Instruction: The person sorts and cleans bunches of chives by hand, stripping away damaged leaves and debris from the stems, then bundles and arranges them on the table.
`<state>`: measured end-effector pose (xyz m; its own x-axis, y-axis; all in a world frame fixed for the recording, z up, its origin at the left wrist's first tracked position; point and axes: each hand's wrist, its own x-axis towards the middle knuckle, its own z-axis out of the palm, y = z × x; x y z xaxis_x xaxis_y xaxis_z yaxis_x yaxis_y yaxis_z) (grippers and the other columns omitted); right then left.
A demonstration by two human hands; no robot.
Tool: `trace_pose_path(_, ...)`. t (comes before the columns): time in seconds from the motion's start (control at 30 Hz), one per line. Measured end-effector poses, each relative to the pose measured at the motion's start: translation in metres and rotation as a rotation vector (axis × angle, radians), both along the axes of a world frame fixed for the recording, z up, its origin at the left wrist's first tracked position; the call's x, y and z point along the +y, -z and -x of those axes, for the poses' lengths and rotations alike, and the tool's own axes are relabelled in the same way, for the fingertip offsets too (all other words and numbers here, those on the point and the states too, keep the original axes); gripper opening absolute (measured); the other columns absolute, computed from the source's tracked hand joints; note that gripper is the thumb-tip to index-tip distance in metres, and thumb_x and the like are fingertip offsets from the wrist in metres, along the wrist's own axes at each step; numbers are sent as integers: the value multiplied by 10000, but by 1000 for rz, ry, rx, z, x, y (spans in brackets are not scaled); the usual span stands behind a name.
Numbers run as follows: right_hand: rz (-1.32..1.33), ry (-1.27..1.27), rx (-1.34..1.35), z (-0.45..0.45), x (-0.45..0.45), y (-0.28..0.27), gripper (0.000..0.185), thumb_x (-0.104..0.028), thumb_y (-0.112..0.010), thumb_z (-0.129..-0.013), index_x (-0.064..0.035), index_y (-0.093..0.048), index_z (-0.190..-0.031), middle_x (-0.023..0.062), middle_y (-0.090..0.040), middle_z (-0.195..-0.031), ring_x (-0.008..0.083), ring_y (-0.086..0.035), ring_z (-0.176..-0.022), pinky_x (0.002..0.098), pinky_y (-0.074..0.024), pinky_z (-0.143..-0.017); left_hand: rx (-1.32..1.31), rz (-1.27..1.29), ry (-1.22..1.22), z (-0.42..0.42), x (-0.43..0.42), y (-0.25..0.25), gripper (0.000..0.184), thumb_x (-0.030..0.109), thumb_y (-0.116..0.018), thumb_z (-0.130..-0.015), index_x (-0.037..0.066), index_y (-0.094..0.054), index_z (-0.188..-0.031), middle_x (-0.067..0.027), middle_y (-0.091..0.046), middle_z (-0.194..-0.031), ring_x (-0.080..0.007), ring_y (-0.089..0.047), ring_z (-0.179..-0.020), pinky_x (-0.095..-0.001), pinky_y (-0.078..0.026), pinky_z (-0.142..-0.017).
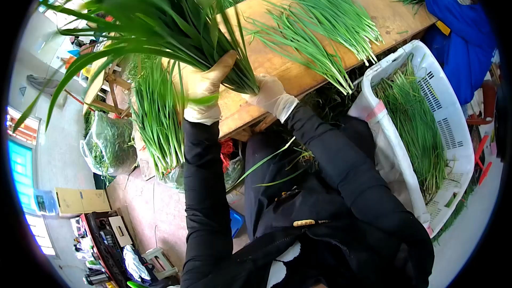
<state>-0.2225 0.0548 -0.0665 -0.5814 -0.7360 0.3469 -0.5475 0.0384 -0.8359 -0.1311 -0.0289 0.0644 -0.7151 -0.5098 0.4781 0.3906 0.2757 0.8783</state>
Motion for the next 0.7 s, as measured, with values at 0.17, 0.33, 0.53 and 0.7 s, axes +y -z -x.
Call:
trace_pose_path(0.17, 37, -249, -440, -24, 20, -5, 189, -142, -628, -729, -41, -604, -887, 49, -611, -730, 165, -590, -673, 277, -463, -615, -53, -191, -3, 0, 2, -27, 173, 67, -630, -734, -2, -570, -881, -71, -611, -792, -149, -585, -660, -248, -484, -591)
trace_pose_path(0.33, -124, -691, -1617, -60, 73, -27, 274, -159, -552, -824, 49, -529, -1001, 0, -516, -642, 68, -477, -546, 184, -393, -455, -152, -35, 130, -1, -35, 16, 533, 169, -670, -757, 17, -394, -1187, -93, -545, -1057, -153, -526, -915, -249, -402, -803)
trace_pose_path(0.53, 63, -864, -1945, -55, 81, 16, 233, -185, -560, -831, 24, -535, -931, -47, -364, -570, 37, -355, -490, 159, -285, -393, -639, -349, 169, -103, -14, 53, 510, 348, -540, -831, -37, -442, -1151, -161, -559, -1028, -198, -561, -916, -292, -437, -818)
trace_pose_path(0.7, 58, -810, -1656, -79, 79, 28, 230, -229, -604, -800, -74, -543, -959, -7, -523, -689, 66, -453, -526, 190, -362, -441, -763, -176, 237, -97, 57, 86, 834, 235, -704, -709, -24, -186, -1309, -143, -579, -945, -210, -599, -726, -289, -473, -682)
